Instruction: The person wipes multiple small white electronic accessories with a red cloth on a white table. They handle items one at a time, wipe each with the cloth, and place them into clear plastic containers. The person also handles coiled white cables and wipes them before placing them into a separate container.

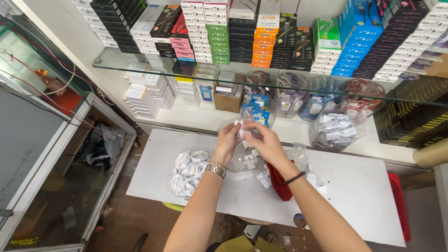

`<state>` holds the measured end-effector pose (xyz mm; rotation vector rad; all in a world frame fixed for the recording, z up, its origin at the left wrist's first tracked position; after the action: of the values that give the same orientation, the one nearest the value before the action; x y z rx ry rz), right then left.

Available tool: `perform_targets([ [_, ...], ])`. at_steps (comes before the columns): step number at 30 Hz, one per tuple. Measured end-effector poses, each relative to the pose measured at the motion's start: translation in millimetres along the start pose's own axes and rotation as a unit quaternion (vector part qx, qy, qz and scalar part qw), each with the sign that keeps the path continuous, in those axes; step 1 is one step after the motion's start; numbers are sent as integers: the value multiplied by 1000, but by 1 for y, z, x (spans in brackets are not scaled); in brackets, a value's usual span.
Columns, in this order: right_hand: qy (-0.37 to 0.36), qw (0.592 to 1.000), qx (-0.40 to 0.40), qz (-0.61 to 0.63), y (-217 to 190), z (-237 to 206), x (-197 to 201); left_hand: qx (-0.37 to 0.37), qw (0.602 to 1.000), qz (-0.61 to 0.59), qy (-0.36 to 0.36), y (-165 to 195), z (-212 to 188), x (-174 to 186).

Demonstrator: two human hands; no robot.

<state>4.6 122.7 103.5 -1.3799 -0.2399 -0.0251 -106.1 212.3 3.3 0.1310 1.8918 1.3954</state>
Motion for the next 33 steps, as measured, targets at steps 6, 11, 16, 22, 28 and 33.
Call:
perform_targets([
  [6, -13, 988, -153, 27, 67, 47, 9, -81, 977, 195, -23, 29, 2, 18],
  [11, 22, 961, -243, 132, 125, 72, -13, -15, 906, 409, 112, 51, 0, 60],
  [16, 13, 921, -382, -78, 181, 92, -42, -43, 922, 371, 100, 53, 1, 88],
  [22, -87, 889, -330, -304, 202, 129, -75, -27, 924, 374, 77, 40, 6, 107],
  [28, -90, 940, -87, -318, 136, 128, -47, -26, 919, 379, 109, 42, 14, 91],
  [33, 179, 921, -223, -265, 73, 7, 78, -108, 923, 359, 92, 43, 20, 24],
])
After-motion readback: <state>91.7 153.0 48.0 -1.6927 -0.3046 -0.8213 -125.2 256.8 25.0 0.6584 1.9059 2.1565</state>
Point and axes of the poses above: each hand's wrist, its own z-axis towards the middle knuckle, its own x-axis out of the back of the hand, y = z × x, the point moved 8 cm from there along z, towards the middle knuckle, and after that the axes turned 14 degrees about -y, right-handed, at the moved point
